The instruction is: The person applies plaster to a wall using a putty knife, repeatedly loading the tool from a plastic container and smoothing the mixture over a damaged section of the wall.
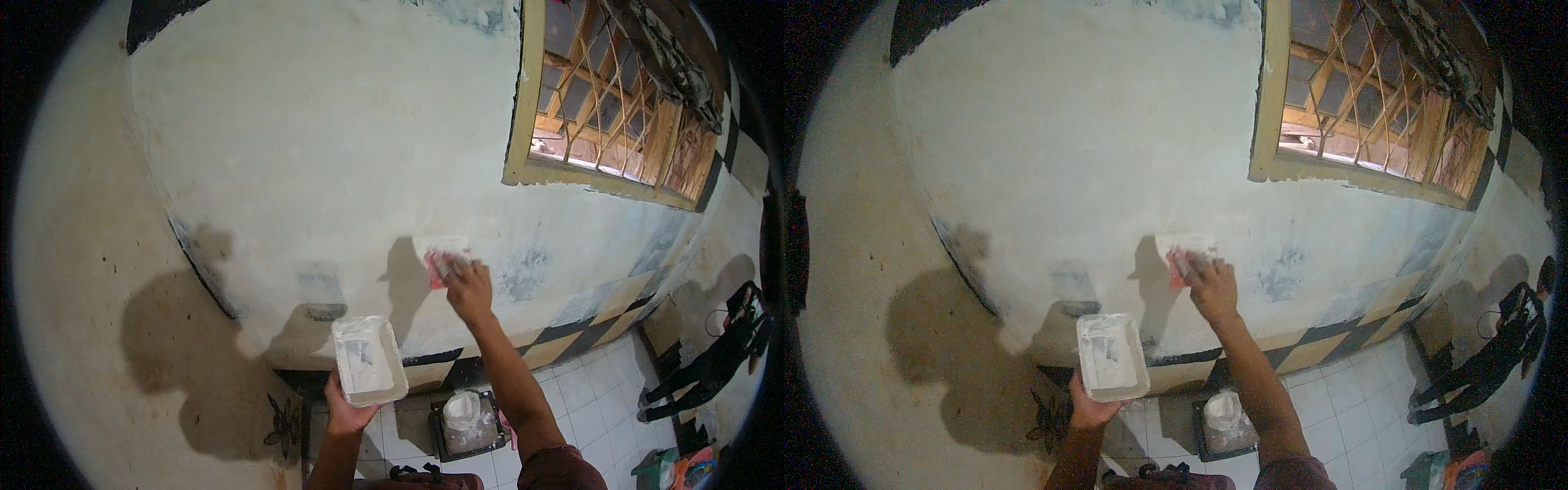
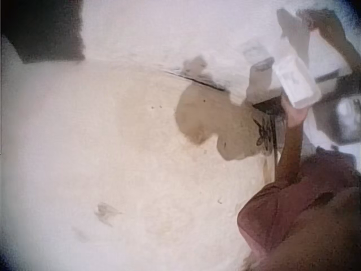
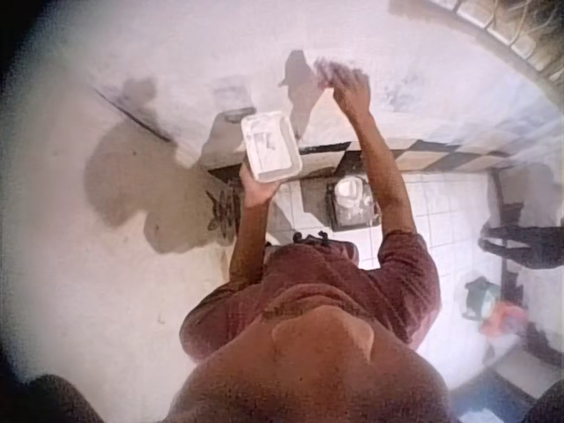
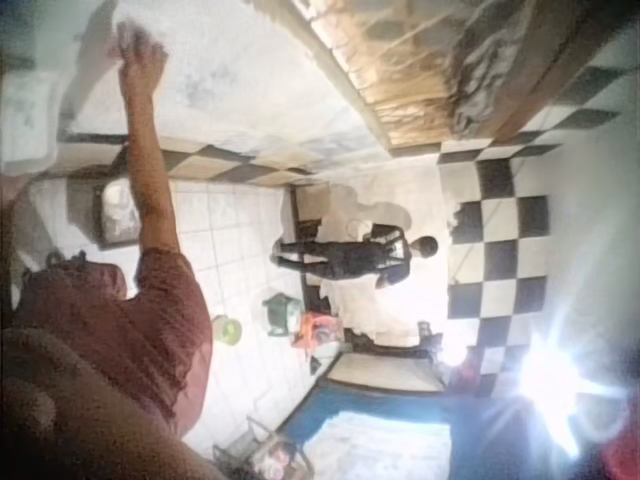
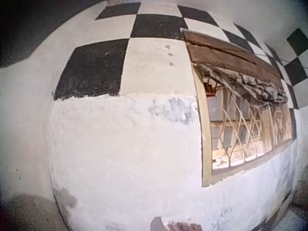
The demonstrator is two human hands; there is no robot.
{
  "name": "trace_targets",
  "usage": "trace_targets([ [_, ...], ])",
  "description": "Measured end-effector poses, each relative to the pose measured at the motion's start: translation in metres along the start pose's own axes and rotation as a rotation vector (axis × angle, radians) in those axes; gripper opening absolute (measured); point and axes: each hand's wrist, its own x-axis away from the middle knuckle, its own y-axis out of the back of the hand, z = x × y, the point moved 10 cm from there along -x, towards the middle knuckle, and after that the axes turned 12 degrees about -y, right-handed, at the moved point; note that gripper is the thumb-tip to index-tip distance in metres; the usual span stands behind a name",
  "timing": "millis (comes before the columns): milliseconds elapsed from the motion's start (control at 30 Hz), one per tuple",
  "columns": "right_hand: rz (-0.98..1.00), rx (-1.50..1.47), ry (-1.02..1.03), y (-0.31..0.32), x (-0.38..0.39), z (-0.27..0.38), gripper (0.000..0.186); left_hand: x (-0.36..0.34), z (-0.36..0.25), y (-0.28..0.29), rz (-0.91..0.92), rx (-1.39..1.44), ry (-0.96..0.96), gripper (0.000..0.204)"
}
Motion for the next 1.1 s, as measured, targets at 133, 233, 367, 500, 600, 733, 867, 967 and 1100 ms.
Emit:
trace_targets([
  [133,-0.205,0.091,-0.116,0.046,-0.071,-0.032,0.053,0.003,-0.002,-0.007,0.031,-0.129,-0.063,0.051],
  [233,-0.143,0.015,-0.263,0.036,-0.083,-0.040,0.045,0.006,-0.003,-0.010,0.012,-0.143,-0.071,0.051],
  [367,0.112,-0.096,-0.130,-0.027,-0.023,-0.008,0.044,0.004,0.008,0.001,-0.078,0.015,0.041,0.050],
  [500,0.108,-0.096,-0.051,-0.010,-0.020,0.013,0.048,-0.001,0.012,0.004,-0.009,0.130,0.116,0.050],
  [600,-0.154,-0.053,-0.125,0.044,-0.085,-0.006,0.043,-0.002,0.007,0.004,-0.053,0.062,0.054,0.050],
  [733,-0.175,-0.055,-0.149,0.037,-0.117,-0.025,0.040,0.002,0.008,-0.002,-0.087,0.060,0.016,0.049],
  [867,0.148,-0.094,0.162,-0.034,-0.025,0.013,0.053,0.005,0.010,-0.001,-0.059,-0.054,0.035,0.047],
  [967,0.148,0.019,0.213,-0.026,-0.012,0.016,0.052,0.004,0.013,-0.001,-0.048,0.083,0.114,0.047],
  [1100,-0.036,0.001,0.096,0.024,-0.075,0.003,0.042,0.006,0.008,0.004,-0.110,0.076,0.097,0.047],
])
